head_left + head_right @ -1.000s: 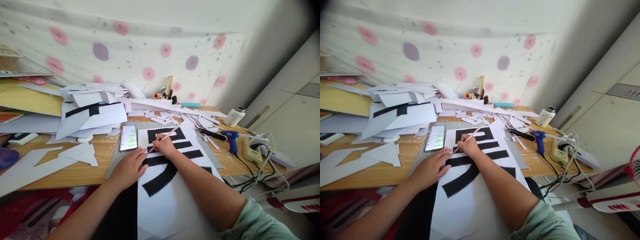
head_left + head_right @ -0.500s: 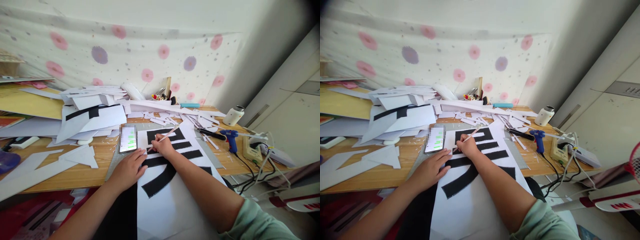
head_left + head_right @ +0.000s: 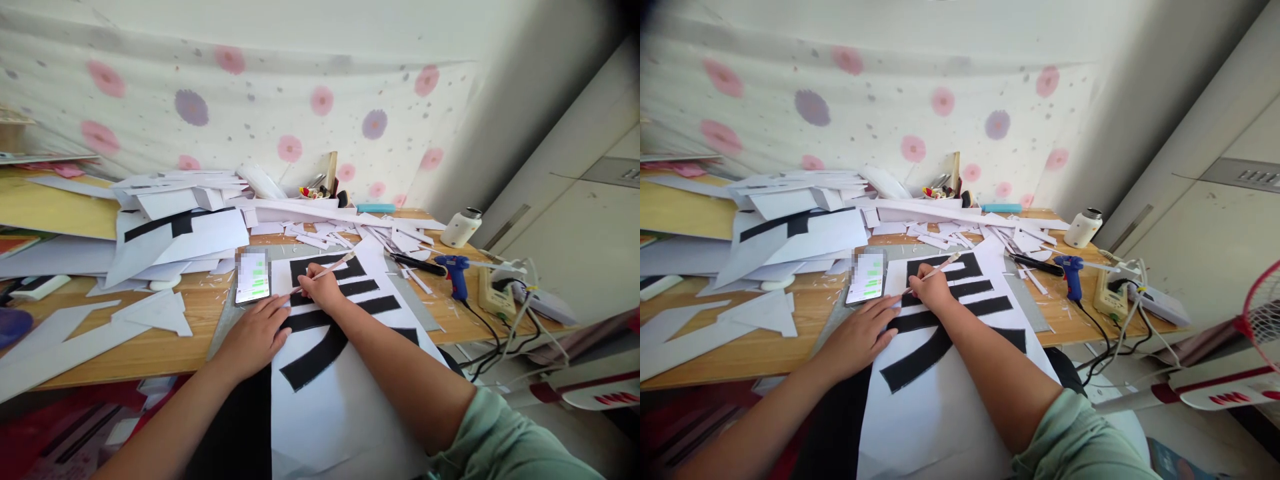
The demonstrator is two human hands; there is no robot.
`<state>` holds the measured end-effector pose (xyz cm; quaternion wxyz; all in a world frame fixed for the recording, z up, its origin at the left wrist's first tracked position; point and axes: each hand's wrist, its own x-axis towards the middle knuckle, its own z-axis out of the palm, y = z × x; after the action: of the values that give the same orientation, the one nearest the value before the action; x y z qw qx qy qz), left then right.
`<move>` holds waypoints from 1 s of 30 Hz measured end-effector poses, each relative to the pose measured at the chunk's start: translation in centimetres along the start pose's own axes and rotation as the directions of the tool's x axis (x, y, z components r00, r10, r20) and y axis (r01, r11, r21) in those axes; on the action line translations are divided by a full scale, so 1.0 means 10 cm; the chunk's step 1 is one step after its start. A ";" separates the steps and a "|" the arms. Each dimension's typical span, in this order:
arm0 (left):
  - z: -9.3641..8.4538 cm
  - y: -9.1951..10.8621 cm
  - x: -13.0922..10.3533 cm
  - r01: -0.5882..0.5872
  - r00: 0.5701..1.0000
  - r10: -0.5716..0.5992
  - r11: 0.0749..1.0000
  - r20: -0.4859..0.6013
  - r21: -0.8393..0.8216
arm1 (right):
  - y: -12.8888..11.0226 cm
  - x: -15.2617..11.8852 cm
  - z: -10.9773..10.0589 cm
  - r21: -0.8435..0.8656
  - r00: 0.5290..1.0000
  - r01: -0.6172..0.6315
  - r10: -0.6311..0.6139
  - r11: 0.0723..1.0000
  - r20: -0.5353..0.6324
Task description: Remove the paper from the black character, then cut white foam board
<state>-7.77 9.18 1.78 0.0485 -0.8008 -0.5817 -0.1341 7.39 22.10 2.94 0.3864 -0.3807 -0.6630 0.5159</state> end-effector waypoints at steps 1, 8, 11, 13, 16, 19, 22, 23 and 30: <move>-0.01 0.00 0.01 -0.001 1.000 0.001 1.000 0.005 0.003 | 0.01 0.01 -0.01 0.013 1.000 -0.005 0.005 1.000 -0.002; -0.02 0.01 0.03 0.003 1.000 -0.003 1.000 0.011 0.017 | 0.05 0.04 -0.04 0.075 0.998 -0.025 0.029 0.997 -0.054; -0.02 0.02 0.02 0.009 1.000 -0.009 1.000 0.009 0.017 | 0.05 0.03 -0.02 0.047 0.999 -0.017 0.019 0.999 -0.028; -0.03 0.02 0.02 0.012 1.000 -0.012 1.000 0.005 0.015 | 0.04 0.02 -0.01 0.024 1.000 -0.014 0.015 1.000 -0.014; -0.03 0.02 0.02 0.009 1.000 -0.009 1.000 0.001 0.010 | 0.03 0.02 0.01 -0.020 1.000 -0.014 0.014 1.000 -0.009; -0.03 0.02 0.02 0.006 1.000 -0.006 1.000 0.001 0.006 | 0.02 0.02 0.01 -0.071 1.000 -0.009 0.008 0.997 -0.018; -0.02 0.02 0.03 0.009 1.000 -0.009 1.000 0.007 0.006 | 0.01 0.03 0.00 -0.110 1.000 -0.011 0.008 0.994 -0.030; -0.02 0.02 0.03 0.012 1.000 -0.012 1.000 0.010 0.007 | 0.01 0.03 -0.01 -0.119 0.999 -0.014 0.010 0.993 -0.037; -0.03 0.02 0.03 0.037 0.999 -0.037 0.999 0.007 0.007 | 0.05 0.06 -0.14 -0.162 0.997 -0.042 0.031 0.986 -0.070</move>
<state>-7.55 9.33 2.14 0.0465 -0.7901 -0.5972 -0.1300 8.43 23.26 2.72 0.3663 -0.4402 -0.6827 0.4538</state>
